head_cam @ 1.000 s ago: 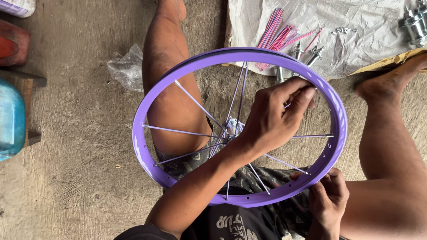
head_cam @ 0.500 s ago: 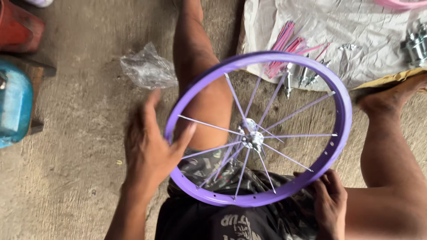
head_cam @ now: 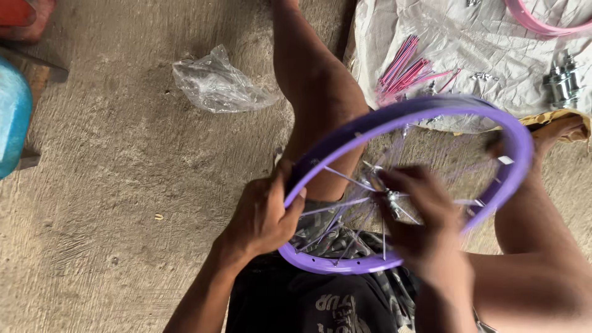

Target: The person assembles a bicycle wheel by inserting purple spokes through a hub and into a purple rim, then securing them with nipples. They rotate the wheel to access different sections and continue adding spokes until the wheel is fully laced.

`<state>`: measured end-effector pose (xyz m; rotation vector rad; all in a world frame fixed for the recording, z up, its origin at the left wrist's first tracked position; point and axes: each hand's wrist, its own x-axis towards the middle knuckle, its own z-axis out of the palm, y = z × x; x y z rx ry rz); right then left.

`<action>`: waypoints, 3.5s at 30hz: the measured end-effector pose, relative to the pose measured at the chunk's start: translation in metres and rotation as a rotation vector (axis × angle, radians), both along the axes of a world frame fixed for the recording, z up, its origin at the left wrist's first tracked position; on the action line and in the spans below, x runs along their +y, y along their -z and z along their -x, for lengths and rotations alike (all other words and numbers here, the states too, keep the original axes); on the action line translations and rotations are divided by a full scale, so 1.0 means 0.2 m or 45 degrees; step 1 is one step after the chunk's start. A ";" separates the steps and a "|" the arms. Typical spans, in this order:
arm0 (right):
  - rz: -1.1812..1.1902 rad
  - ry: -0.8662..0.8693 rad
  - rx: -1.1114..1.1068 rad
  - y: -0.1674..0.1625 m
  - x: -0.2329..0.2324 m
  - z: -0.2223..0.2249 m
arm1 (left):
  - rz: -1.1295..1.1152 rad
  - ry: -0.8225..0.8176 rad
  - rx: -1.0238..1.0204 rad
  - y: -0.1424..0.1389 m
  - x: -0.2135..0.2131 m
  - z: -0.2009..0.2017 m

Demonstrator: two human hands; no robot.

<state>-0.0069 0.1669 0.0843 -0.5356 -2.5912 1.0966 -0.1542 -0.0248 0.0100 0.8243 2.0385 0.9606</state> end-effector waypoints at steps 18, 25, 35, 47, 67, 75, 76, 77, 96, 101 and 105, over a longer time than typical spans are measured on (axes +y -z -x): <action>0.132 0.268 0.203 0.01 -0.18 0.22 | -0.397 0.094 -0.065 -0.14 0.10 0.01; -0.085 0.214 0.122 0.01 -0.16 0.20 | -0.321 0.055 -0.058 -0.14 0.11 0.01; -0.006 0.199 0.116 0.08 -0.15 0.20 | -0.287 0.088 -0.193 -0.03 0.11 0.05; -0.012 0.277 0.245 0.12 -0.12 0.20 | -0.412 0.080 -0.229 -0.03 0.11 0.03; -0.303 -0.261 0.075 0.27 -0.35 -0.03 | -0.400 0.010 -0.121 -0.06 0.09 -0.03; -0.166 -0.239 0.055 0.30 -0.33 -0.01 | -0.433 0.037 -0.054 -0.05 0.08 -0.04; -0.149 -0.284 0.061 0.29 -0.31 -0.01 | -0.420 0.036 -0.059 -0.05 0.08 -0.04; -0.137 -0.324 0.072 0.29 -0.29 -0.01 | -0.412 0.040 -0.061 -0.04 0.08 -0.03; -0.085 -0.473 0.090 0.28 -0.22 0.01 | -0.434 0.061 -0.100 -0.04 0.10 -0.01; -0.205 -0.346 0.135 0.32 -0.28 -0.02 | -0.453 0.072 -0.099 -0.05 0.09 -0.03; -0.105 -0.388 0.107 0.26 -0.20 -0.11 | -0.427 0.055 -0.138 -0.05 0.09 -0.02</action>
